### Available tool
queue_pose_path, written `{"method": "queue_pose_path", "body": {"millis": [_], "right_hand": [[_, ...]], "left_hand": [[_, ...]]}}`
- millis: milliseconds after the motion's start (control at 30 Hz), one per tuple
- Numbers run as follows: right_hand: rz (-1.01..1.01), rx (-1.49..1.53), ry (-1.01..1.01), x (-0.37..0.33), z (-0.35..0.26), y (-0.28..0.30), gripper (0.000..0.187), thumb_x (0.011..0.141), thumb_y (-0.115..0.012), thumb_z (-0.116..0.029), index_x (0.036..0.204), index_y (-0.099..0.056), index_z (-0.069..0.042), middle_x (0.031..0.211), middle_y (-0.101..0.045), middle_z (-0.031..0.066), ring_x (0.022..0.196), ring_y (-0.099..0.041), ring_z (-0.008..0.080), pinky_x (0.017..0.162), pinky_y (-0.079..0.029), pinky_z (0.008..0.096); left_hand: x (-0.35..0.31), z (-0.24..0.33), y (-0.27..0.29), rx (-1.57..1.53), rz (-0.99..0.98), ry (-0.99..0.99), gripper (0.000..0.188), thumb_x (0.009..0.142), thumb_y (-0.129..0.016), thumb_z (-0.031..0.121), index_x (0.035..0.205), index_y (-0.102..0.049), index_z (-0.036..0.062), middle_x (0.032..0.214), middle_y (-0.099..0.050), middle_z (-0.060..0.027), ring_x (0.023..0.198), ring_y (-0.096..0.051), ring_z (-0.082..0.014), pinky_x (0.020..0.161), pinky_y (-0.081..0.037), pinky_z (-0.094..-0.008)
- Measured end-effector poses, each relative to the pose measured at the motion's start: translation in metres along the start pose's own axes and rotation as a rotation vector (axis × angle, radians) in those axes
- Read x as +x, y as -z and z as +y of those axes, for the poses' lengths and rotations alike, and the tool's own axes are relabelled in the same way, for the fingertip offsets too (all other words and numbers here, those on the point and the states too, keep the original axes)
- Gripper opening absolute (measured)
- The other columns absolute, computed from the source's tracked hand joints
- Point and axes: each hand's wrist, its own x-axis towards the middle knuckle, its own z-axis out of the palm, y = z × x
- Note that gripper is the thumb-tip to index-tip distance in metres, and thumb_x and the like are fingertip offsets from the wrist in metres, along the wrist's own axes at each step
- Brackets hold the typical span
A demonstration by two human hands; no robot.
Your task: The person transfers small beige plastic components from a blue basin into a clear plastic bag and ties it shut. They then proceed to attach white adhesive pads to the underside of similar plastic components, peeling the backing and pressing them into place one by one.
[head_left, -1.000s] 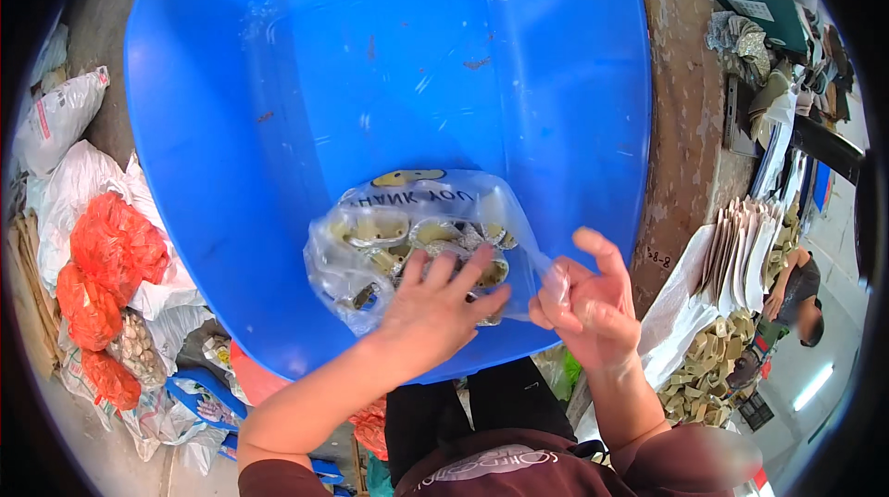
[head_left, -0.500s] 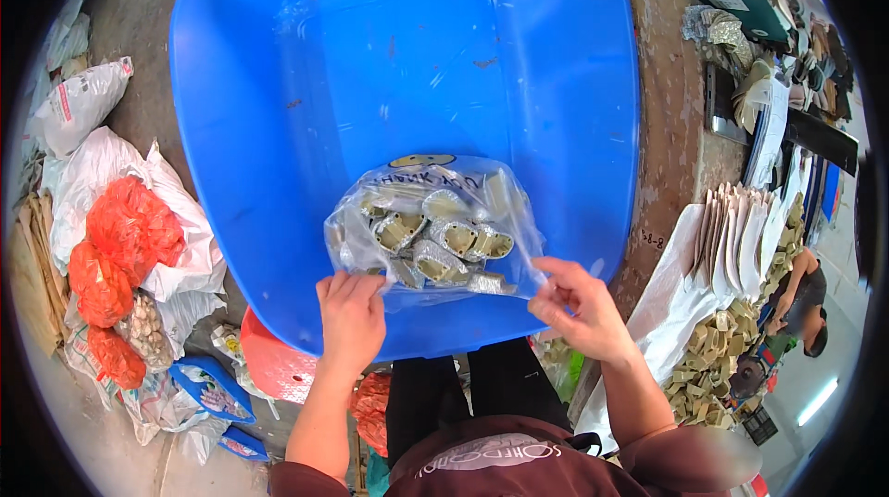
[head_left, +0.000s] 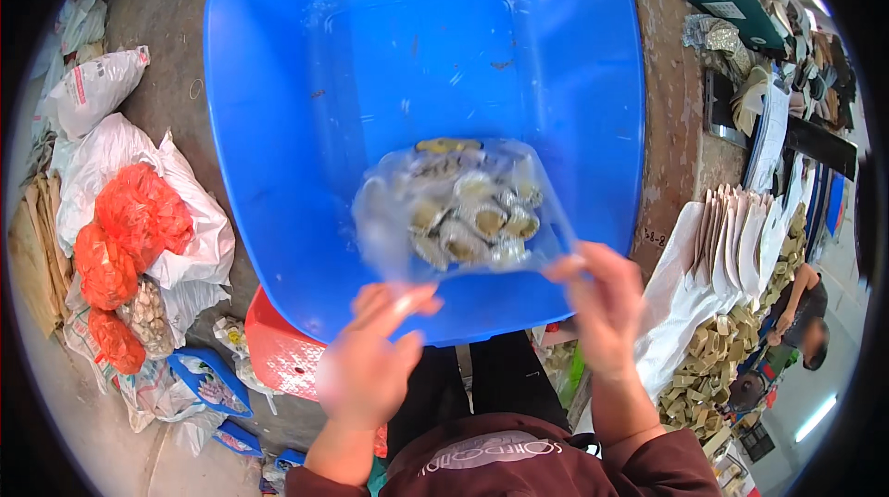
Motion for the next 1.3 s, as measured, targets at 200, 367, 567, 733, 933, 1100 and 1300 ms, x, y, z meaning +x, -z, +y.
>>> {"method": "queue_pose_path", "body": {"millis": [200, 367, 567, 733, 933, 1100, 1300], "right_hand": [[-0.128, 0.005, -0.049, 0.0, 0.001, -0.063, 0.065, 0.072, -0.064, 0.001, 0.133, -0.044, -0.002, 0.115, -0.058, 0.0184, 0.1, -0.059, 0.0326, 0.088, -0.047, 0.0412], [-0.144, 0.326, -0.311, -0.002, 0.019, -0.071, 0.068, 0.069, -0.069, 0.005, 0.132, -0.043, -0.001, 0.118, -0.056, 0.0112, 0.105, -0.057, 0.0209, 0.094, -0.044, 0.0336], [0.015, 0.516, -0.05, 0.008, -0.013, -0.051, 0.045, 0.077, -0.063, 0.012, 0.117, -0.047, 0.0, 0.095, -0.058, 0.0099, 0.088, -0.055, 0.0176, 0.08, -0.044, 0.0314], [-0.008, 0.43, -0.16, 0.011, -0.003, -0.068, 0.044, 0.074, -0.062, 0.016, 0.113, -0.049, 0.001, 0.094, -0.058, 0.0103, 0.085, -0.054, 0.0191, 0.079, -0.043, 0.0304], [-0.085, 0.253, 0.134, 0.016, -0.02, -0.06, 0.045, 0.07, -0.066, 0.012, 0.112, -0.051, 0.0, 0.084, -0.061, 0.0102, 0.082, -0.055, 0.0248, 0.077, -0.043, 0.0362], [-0.027, 0.163, 0.066, 0.025, 0.002, -0.066, 0.042, 0.07, -0.066, 0.01, 0.108, -0.055, -0.002, 0.08, -0.06, 0.0085, 0.074, -0.055, 0.0242, 0.07, -0.044, 0.0349], [-0.197, -0.029, 0.209, 0.036, 0.002, -0.063, 0.038, 0.069, -0.066, 0.009, 0.105, -0.058, -0.002, 0.079, -0.059, 0.0097, 0.072, -0.054, 0.0271, 0.068, -0.044, 0.0362]], "left_hand": [[0.01, -0.027, -0.063, 0.164, -0.161, -0.101, 0.062, 0.089, -0.054, 0.044, 0.125, -0.051, -0.006, 0.141, -0.02, -0.0377, 0.126, -0.032, -0.051, 0.105, -0.022, -0.0518], [0.027, -0.003, -0.042, 0.654, -0.193, -0.224, 0.053, 0.086, -0.058, 0.041, 0.117, -0.056, -0.0029, 0.127, -0.043, -0.0266, 0.118, -0.042, -0.0404, 0.099, -0.028, -0.0481], [0.021, -0.027, 0.016, 0.515, 0.068, -0.232, 0.054, 0.072, -0.074, 0.015, 0.121, -0.056, 0.0016, 0.126, -0.05, -0.0165, 0.115, -0.048, -0.0332, 0.093, -0.04, -0.0413], [0.031, -0.04, -0.013, 0.482, -0.048, -0.217, 0.077, 0.071, -0.075, 0.012, 0.138, -0.037, -0.0006, 0.143, -0.034, -0.0207, 0.131, -0.035, -0.0394, 0.105, -0.031, -0.0471], [0.047, -0.064, -0.035, 0.522, -0.04, -0.329, 0.082, 0.071, -0.071, 0.003, 0.142, -0.03, 0.0007, 0.147, -0.027, -0.0216, 0.138, -0.024, -0.0402, 0.108, -0.025, -0.0532], [0.062, -0.087, -0.04, 0.466, -0.053, -0.32, 0.074, 0.072, -0.065, -0.005, 0.14, -0.039, 0.0076, 0.148, -0.031, -0.0153, 0.139, -0.025, -0.0344, 0.11, -0.023, -0.0525], [0.08, -0.092, -0.048, 0.29, -0.089, -0.522, 0.035, 0.073, -0.06, -0.008, 0.105, -0.06, 0.0065, 0.104, -0.06, -0.0084, 0.111, -0.055, -0.0282, 0.099, -0.038, -0.0469]]}}
